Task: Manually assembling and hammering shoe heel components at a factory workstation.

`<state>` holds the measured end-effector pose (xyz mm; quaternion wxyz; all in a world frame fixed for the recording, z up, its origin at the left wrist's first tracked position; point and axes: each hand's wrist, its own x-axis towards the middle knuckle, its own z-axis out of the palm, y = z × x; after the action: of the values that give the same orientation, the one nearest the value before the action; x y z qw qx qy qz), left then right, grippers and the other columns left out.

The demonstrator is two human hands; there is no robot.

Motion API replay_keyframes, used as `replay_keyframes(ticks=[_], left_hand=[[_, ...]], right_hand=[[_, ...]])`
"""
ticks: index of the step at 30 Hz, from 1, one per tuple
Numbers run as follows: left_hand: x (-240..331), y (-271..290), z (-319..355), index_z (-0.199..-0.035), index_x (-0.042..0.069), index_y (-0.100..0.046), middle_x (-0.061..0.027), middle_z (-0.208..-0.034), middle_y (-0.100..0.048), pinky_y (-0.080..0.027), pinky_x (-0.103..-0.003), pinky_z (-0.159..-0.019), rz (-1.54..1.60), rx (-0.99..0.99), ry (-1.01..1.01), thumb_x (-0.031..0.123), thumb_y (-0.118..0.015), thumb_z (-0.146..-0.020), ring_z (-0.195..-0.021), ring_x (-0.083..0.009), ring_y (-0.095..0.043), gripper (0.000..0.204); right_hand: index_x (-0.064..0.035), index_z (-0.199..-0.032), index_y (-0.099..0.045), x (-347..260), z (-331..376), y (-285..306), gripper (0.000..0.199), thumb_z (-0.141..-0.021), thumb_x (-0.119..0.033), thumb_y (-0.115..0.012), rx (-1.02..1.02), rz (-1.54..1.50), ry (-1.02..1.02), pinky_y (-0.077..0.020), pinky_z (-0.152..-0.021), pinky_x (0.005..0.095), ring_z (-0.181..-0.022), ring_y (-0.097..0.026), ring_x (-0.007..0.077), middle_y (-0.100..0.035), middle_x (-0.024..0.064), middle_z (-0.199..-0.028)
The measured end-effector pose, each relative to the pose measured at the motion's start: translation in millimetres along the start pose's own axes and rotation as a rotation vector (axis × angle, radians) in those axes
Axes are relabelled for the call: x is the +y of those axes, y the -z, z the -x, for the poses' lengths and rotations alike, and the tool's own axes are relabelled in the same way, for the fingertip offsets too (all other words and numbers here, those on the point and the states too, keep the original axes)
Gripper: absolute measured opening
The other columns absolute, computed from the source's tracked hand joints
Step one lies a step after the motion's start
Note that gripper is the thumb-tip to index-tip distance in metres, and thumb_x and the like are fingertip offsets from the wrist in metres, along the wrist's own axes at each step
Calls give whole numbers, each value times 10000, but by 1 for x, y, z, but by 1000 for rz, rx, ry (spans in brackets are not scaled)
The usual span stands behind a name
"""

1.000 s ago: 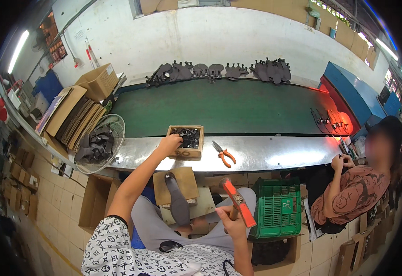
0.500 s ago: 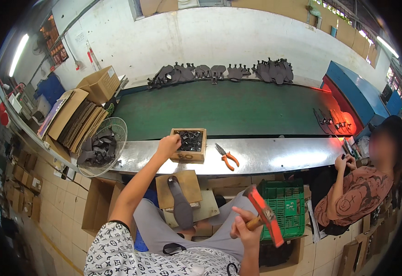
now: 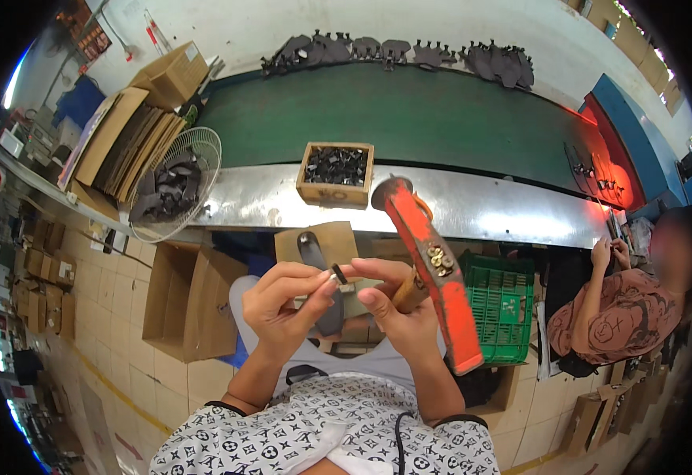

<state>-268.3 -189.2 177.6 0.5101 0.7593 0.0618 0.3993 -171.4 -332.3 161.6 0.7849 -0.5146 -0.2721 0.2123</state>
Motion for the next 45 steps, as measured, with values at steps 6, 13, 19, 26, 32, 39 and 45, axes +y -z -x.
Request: replay_keyframes(ticks=[6,13,19,26,32,39,45], left_hand=[[-25,10,18,-974,-35,-691,-105,-934,-670,-539,-256,-662,-27,-122,-121,-30,-776,-775,-785,-147,-655,217],[-176,-3,18,-1062,-22,-646,-109,-971,-671,-529,-337,-781,-165,282,196,139,-800,-788,-798,-245,-655,352],[-247,22,30,-964,24,-693,-151,-959,-721,-514,-329,-832,-154,-31,329,154,-762,-810,-924,-257,-690,214],[-242,18,42,-980,3,-706,-165,-1033,-726,-523,-305,-830,-149,-22,310,126,-773,-793,-943,-244,-709,234],[-237,22,44,-1047,16,-719,-111,-874,-730,-514,-293,-786,-110,-49,254,121,-760,-817,-806,-114,-645,256],[-239,29,41,-1028,36,-725,-111,-894,-726,-515,-302,-797,-92,-123,336,161,-774,-821,-789,-134,-646,247],[-244,32,45,-1069,32,-684,-151,-935,-718,-530,-327,-816,-215,-100,252,126,-780,-787,-845,-233,-714,312]], right_hand=[[12,-1094,-645,-3,-1,-11,206,-899,-37,-691,-67,49,-28,-566,-634,216,-883,-689,121,-694,112,-1065],[22,-1010,-650,74,-26,5,190,-910,-133,-699,157,227,-286,-307,-405,200,-434,-419,30,-619,0,-683],[24,-978,-684,154,-58,16,203,-902,-162,-716,-11,350,-241,-470,-687,253,-745,-592,82,-688,31,-839],[35,-1040,-661,197,-83,5,256,-894,-167,-718,-167,595,-102,-488,-737,301,-799,-616,140,-706,89,-875],[-11,-1044,-632,203,-90,3,187,-865,-60,-658,-295,737,39,-479,-702,408,-826,-621,409,-658,218,-917],[-26,-984,-593,202,-91,-2,159,-840,-42,-660,-338,845,152,-476,-678,440,-836,-606,428,-630,197,-880],[-60,-1001,-589,189,-85,-10,251,-773,1,-675,-442,1004,308,-501,-665,450,-834,-626,390,-623,145,-927]])
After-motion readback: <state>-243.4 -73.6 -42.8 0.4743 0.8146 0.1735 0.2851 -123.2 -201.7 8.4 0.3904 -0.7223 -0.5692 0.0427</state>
